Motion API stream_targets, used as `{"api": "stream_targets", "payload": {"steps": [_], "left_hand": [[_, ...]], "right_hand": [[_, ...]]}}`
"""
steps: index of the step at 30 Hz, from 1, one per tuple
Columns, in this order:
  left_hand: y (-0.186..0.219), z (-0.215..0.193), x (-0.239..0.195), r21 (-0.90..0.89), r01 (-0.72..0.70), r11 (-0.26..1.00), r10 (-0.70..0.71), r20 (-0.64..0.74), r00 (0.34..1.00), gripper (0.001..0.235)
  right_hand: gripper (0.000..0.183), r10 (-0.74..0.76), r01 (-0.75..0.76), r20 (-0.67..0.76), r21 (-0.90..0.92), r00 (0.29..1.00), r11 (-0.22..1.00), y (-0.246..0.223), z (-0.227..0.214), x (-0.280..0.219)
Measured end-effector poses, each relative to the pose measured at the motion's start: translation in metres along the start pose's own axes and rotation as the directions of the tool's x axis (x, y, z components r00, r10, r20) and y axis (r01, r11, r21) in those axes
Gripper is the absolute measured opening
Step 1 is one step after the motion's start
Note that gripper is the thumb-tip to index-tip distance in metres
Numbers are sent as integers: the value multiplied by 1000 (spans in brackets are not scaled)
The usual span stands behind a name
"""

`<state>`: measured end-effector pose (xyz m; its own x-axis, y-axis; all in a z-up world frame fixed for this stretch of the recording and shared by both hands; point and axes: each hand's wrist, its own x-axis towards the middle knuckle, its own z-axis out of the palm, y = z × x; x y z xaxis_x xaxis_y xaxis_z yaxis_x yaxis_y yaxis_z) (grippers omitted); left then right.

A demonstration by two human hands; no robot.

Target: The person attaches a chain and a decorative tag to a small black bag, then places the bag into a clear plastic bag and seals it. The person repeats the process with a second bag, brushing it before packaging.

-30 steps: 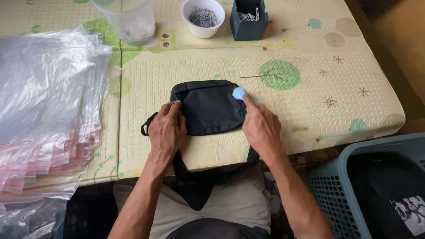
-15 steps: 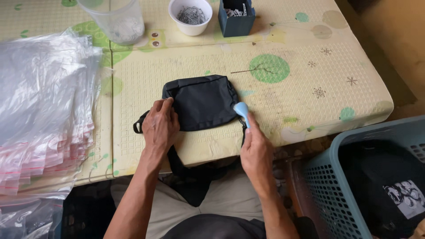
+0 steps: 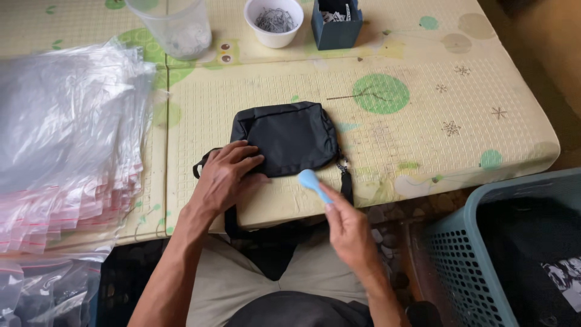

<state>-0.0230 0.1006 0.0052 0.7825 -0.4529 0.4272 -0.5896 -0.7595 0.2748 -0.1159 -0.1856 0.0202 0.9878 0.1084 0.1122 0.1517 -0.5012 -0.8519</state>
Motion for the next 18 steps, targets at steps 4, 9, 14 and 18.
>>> {"api": "stream_targets", "payload": {"steps": [4,9,14,18], "left_hand": [[2,-4,14,56,-22,998,22,14,1000,27],[2,4,26,-51,257,965,-254,53,966,46],[-3,9,29,-67,312,948,-311,30,950,48],[-6,2,31,-138,390,910,-384,67,921,50]], "right_hand": [[42,-5,-4,-99,-89,995,996,4,-18,4],[42,-221,191,-182,-167,958,967,-13,-7,7],[43,-295,283,10,-322,955,903,-26,39,31],[48,-149,136,8,-458,989,879,-15,36,55]]}}
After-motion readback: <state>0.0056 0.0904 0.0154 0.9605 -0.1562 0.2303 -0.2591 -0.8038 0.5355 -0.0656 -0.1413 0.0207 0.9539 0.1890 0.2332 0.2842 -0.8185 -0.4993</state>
